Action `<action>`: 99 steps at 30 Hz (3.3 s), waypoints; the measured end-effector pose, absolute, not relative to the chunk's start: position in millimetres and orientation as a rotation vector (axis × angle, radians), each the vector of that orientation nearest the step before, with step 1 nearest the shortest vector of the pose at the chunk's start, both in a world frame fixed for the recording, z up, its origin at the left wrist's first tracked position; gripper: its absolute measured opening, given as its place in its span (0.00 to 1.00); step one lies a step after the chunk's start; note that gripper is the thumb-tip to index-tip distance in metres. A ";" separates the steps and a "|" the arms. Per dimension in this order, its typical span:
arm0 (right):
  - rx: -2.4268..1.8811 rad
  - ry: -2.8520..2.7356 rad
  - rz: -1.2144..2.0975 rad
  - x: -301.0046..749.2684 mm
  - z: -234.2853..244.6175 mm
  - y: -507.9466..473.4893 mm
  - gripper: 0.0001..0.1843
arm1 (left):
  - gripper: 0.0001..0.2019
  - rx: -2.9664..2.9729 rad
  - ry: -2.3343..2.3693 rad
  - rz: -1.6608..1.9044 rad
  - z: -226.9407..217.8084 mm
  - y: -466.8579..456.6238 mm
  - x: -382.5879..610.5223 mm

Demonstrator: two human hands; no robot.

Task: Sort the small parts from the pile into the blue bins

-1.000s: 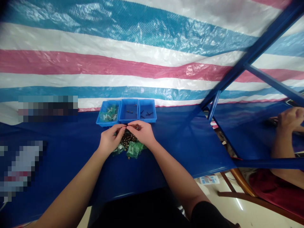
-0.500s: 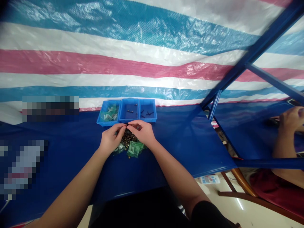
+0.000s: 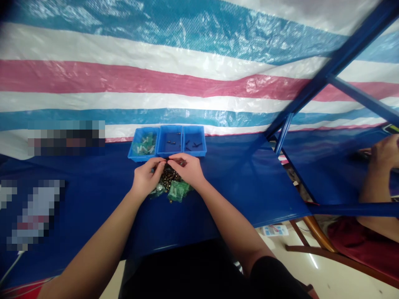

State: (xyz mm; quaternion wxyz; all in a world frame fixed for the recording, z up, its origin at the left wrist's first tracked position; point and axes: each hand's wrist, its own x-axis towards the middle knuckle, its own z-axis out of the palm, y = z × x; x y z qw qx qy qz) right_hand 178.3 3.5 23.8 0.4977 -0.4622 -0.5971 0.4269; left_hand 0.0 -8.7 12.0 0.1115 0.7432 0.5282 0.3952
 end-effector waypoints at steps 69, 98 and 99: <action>-1.124 -1.474 1.047 181.0 23.4 5.5 0.13 | 0.12 2.107 1.570 1.150 13.2 -9.6 0.9; -1.127 -1.480 1.033 181.5 26.4 4.2 0.13 | 0.13 2.128 1.580 1.210 12.7 -10.4 2.3; -1.129 -1.482 1.038 181.6 27.4 3.8 0.13 | 0.12 2.132 1.580 1.203 12.9 -10.3 2.1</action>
